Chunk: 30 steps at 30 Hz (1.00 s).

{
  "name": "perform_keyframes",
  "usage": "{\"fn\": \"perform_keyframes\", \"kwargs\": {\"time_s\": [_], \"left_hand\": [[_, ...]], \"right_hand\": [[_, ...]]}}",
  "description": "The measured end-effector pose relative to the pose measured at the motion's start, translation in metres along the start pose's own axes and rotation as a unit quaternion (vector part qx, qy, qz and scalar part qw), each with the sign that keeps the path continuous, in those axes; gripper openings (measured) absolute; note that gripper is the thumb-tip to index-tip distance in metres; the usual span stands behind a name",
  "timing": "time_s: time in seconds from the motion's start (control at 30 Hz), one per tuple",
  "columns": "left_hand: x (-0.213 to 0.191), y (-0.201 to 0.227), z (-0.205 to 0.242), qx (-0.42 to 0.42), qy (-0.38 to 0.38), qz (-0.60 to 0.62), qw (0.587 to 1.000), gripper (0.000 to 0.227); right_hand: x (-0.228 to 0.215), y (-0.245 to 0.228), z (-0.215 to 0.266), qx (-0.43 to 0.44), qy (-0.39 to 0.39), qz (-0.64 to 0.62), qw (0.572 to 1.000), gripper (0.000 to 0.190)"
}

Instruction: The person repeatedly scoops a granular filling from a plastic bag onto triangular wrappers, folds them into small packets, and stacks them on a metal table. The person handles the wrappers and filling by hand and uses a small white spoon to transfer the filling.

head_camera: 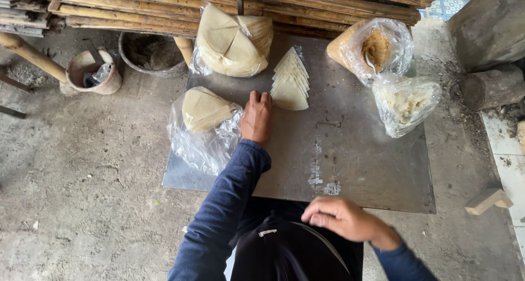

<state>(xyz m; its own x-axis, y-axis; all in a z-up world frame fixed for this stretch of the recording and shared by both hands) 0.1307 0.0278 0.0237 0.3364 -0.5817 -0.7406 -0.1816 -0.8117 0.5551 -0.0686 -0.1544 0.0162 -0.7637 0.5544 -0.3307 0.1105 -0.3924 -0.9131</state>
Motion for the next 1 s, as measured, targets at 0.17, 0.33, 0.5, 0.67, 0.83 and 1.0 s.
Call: {"fn": "perform_keyframes", "kwargs": {"time_s": [0.17, 0.33, 0.5, 0.67, 0.83, 1.0], "left_hand": [[-0.003, 0.006, -0.004, 0.019, 0.008, 0.002, 1.0, 0.016], [-0.005, 0.011, -0.004, 0.05, 0.018, 0.031, 0.998, 0.015], [-0.015, 0.015, -0.007, 0.077, 0.051, 0.104, 0.99, 0.012], [-0.017, 0.021, -0.008, 0.103, 0.048, 0.064, 0.991, 0.015], [-0.004, 0.023, -0.005, 0.124, 0.015, -0.022, 0.992, 0.023], [-0.003, 0.024, -0.005, 0.13, 0.018, -0.018, 0.991, 0.022]], "right_hand": [[-0.091, -0.064, -0.046, -0.018, 0.215, 0.212, 0.953, 0.019], [-0.124, -0.08, -0.123, -0.093, 0.345, 0.365, 0.86, 0.036], [-0.143, -0.037, -0.171, -0.092, 0.399, 0.35, 0.842, 0.031], [-0.18, 0.012, -0.182, -0.07, 0.438, 0.197, 0.874, 0.01], [-0.226, 0.049, -0.174, 0.031, 0.435, 0.014, 0.9, 0.01], [-0.264, 0.052, -0.155, 0.048, 0.456, -0.072, 0.886, 0.011]]}}
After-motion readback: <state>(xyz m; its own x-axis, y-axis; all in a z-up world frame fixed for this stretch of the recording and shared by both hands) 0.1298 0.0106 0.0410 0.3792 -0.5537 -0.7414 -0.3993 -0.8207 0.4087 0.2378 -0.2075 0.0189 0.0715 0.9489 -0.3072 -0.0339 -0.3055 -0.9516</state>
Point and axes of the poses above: each hand's wrist, its own z-axis away from the middle knuckle, its own x-axis out of the palm, y = z × x, the point moved 10 cm from there along -z, towards the middle knuckle, and after that the axes turned 5 degrees about x, right-handed, at the moved point
